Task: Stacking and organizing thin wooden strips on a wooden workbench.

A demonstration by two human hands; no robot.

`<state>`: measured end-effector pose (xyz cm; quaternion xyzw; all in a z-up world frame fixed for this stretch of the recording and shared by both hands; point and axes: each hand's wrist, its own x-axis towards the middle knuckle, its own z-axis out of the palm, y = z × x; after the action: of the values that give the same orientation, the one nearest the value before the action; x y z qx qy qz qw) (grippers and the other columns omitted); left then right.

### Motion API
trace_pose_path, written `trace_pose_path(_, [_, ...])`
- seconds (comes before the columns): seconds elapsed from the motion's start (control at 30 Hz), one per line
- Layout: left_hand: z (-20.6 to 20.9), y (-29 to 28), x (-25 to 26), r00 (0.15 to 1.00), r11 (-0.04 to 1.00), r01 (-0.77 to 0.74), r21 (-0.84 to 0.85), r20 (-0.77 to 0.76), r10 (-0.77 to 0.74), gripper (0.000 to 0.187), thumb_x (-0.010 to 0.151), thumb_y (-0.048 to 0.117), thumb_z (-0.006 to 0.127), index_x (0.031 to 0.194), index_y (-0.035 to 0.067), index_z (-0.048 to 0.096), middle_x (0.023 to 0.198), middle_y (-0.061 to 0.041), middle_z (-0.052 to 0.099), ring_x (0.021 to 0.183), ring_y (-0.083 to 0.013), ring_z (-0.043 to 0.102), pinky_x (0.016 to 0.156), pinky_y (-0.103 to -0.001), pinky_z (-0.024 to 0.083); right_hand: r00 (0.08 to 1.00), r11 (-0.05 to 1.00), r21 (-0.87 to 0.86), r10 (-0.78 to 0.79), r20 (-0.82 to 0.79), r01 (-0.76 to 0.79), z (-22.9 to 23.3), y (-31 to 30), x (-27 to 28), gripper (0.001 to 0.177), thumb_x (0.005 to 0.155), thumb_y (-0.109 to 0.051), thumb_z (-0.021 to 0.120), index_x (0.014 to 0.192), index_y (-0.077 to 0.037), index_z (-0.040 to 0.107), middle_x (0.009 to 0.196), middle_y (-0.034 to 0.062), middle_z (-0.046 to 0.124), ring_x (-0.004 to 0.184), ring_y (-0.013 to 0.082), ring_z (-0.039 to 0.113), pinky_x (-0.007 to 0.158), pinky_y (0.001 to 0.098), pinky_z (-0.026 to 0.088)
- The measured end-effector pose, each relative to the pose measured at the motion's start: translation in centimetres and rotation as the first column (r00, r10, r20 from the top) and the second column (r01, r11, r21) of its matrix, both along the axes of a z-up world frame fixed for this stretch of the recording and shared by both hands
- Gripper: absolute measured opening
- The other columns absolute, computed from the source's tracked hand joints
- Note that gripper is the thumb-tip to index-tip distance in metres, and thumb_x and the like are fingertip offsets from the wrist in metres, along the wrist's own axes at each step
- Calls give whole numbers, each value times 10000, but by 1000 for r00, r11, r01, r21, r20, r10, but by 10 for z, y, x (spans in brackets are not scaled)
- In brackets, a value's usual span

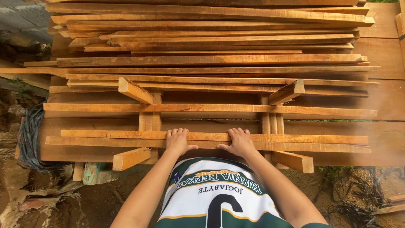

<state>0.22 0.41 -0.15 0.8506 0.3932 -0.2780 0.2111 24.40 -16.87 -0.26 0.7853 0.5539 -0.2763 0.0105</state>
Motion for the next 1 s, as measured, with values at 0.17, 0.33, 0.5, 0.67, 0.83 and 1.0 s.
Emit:
trace_pose_path(0.17, [-9,4,6,999,1000,2,-17,-32,-3,862,736,754,727,1366,207,511,1376,-21,583,1370,-243,454,1161,-473,236,999,999,-33,-16,-36,15,1,4,5,799,770,-881,565,1220,-223,614,1122,-25,670,1156,178,605,1055,417,399])
trace_pose_path(0.33, [0,6,17,994,999,19,-35,-106,-22,843,728,751,737,1310,174,540,1353,-60,608,1334,-265,482,1125,-489,289,996,985,-173,-24,-81,9,2,18,8,820,768,-892,553,1227,-216,628,1151,-3,697,1173,199,636,1007,418,432])
trace_pose_path(0.5, [-27,17,30,980,994,65,-84,-185,-80,931,622,784,791,1267,147,579,1274,-94,650,1266,-305,542,1027,-491,394,969,954,-278,-170,-182,115,4,29,16,727,812,-860,533,1164,-246,697,1064,-3,763,1083,215,716,922,407,505])
trace_pose_path(0.67, [2,55,52,997,962,-12,-272,-73,-8,580,841,606,721,1171,129,707,1174,-100,736,1180,-313,653,976,-462,472,863,906,116,-341,-373,408,-24,52,36,368,893,-622,679,1034,-282,700,934,-52,721,988,172,714,853,348,548])
trace_pose_path(0.83, [38,113,99,914,988,-40,-151,395,97,432,949,407,680,1236,84,672,1097,-170,713,1092,-361,670,939,-489,541,931,712,610,-337,-139,348,-37,108,87,374,931,-427,734,1232,-231,632,1190,-1,642,1168,267,600,918,454,504])
trace_pose_path(1.0, [27,156,126,964,982,-63,178,264,14,705,1005,491,578,1548,79,397,1552,-114,426,1484,-312,320,1218,-530,253,939,818,548,-307,156,176,-25,137,115,625,867,-469,742,1380,-151,581,1407,40,556,1383,329,437,1131,592,309])
